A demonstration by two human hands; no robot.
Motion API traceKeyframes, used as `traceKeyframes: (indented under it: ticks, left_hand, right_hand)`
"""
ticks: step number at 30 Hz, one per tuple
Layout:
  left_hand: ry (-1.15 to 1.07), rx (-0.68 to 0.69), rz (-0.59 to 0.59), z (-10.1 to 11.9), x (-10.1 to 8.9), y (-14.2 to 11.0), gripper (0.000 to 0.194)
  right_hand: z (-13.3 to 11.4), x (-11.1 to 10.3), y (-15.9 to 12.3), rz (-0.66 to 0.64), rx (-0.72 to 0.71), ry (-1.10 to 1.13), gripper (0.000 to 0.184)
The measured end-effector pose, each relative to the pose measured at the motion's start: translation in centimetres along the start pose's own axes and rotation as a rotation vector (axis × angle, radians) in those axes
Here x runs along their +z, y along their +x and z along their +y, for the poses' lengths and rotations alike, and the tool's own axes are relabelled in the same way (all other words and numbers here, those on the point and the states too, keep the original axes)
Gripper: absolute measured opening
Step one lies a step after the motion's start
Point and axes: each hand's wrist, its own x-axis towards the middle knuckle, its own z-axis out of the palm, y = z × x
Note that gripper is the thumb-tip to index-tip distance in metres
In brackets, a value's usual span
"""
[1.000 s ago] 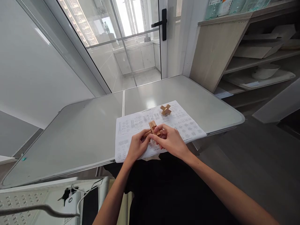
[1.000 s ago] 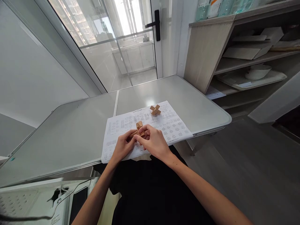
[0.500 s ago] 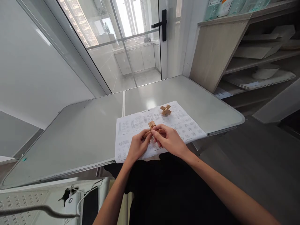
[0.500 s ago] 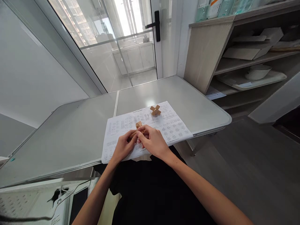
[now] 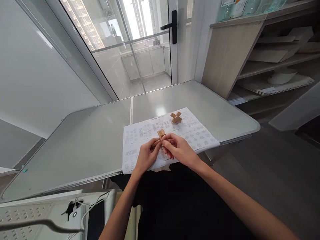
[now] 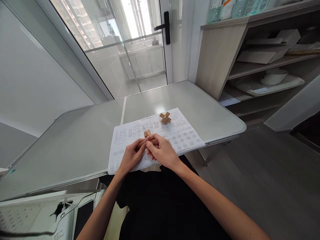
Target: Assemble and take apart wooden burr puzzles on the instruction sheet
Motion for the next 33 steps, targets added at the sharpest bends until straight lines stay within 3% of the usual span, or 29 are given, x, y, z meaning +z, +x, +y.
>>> traceKeyframes:
  ticks: [18, 33]
  left_hand:
    - [0.008, 0.002, 0.005, 0.2, 0.0, 0.0, 0.035]
    - [-0.051, 0.011, 0.015, 0.0, 0.0, 0.0, 0.035]
  right_hand:
    - [0.8, -0.6, 0.4, 0.089, -0.056, -0.205, 0.022]
    - [1.0, 0.5, 0.7, 0.087, -0.005, 0.074, 0.021]
